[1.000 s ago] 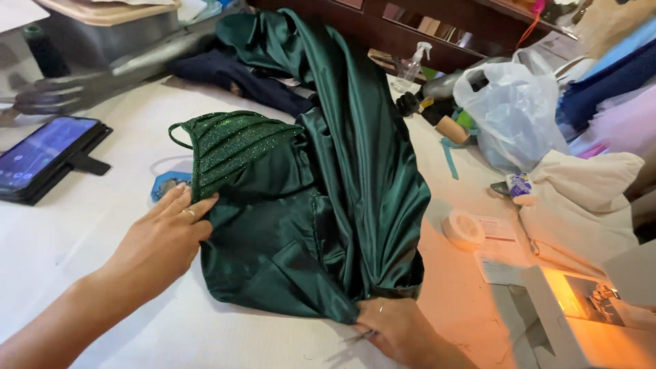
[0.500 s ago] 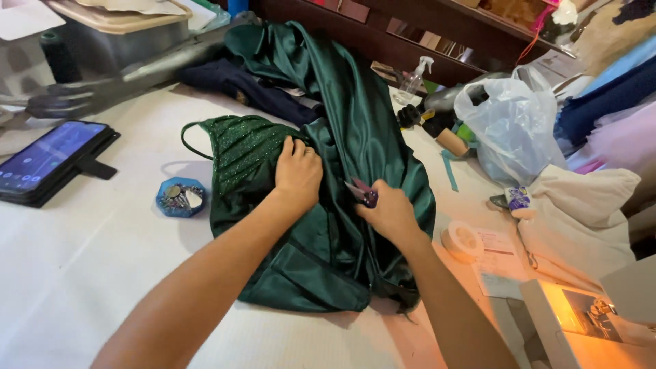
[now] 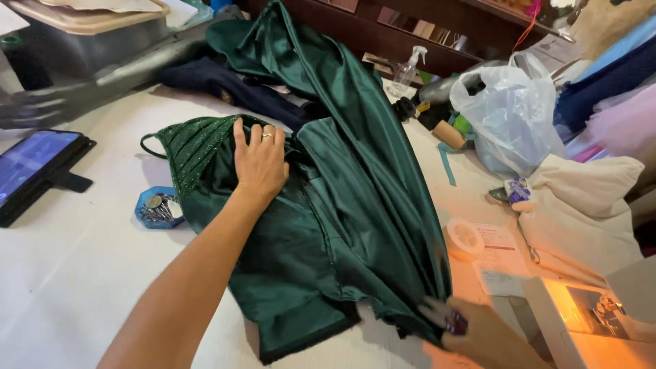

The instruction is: The person uses scissors to cut a dark green satin garment on a work table. They repeatedly lift and reposition the fabric to access different seams and edges, making precise cuts along the material.

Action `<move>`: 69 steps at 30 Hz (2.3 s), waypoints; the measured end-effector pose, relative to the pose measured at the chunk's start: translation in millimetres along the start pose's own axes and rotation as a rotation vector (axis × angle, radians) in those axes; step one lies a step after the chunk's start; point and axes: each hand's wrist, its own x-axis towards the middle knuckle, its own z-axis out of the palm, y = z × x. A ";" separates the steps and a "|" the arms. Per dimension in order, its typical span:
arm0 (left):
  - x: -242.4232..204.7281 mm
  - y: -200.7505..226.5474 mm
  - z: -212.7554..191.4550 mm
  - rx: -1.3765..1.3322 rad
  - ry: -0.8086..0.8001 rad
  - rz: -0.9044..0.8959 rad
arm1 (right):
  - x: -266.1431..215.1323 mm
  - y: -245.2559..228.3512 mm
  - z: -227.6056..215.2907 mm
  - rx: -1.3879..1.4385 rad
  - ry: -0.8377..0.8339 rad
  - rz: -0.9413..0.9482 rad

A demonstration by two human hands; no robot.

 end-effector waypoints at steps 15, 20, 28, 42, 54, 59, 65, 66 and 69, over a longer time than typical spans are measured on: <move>-101.5 21.0 -123.7 -0.328 -0.050 0.504 | -12.7 -205.1 -27.7 0.558 0.010 -0.297; -126.8 3.0 -119.7 -0.393 -0.137 0.628 | 6.0 -202.6 -19.0 0.576 -0.090 -0.054; -189.8 37.2 -188.2 -0.634 -0.189 0.715 | -79.3 -143.2 -10.3 0.753 0.192 -0.137; -215.4 65.4 -214.3 -0.411 0.079 0.667 | -83.7 -140.3 51.2 0.498 0.237 -0.508; -220.4 54.4 -214.2 -0.584 -0.303 0.438 | -55.5 -160.9 55.6 0.166 0.572 -1.006; -256.4 76.3 -207.8 -0.703 -0.319 0.537 | -46.7 -161.5 56.3 0.416 0.542 -0.985; -223.6 85.2 -244.2 -2.003 -1.639 -0.700 | -47.8 -158.5 61.3 0.515 0.608 -0.942; -204.5 82.6 -261.0 -2.159 -1.590 -1.520 | -49.5 -158.8 61.4 0.528 0.621 -0.946; -185.6 83.9 -250.9 -2.168 -1.149 -1.523 | -49.9 -154.5 62.0 0.526 0.613 -0.935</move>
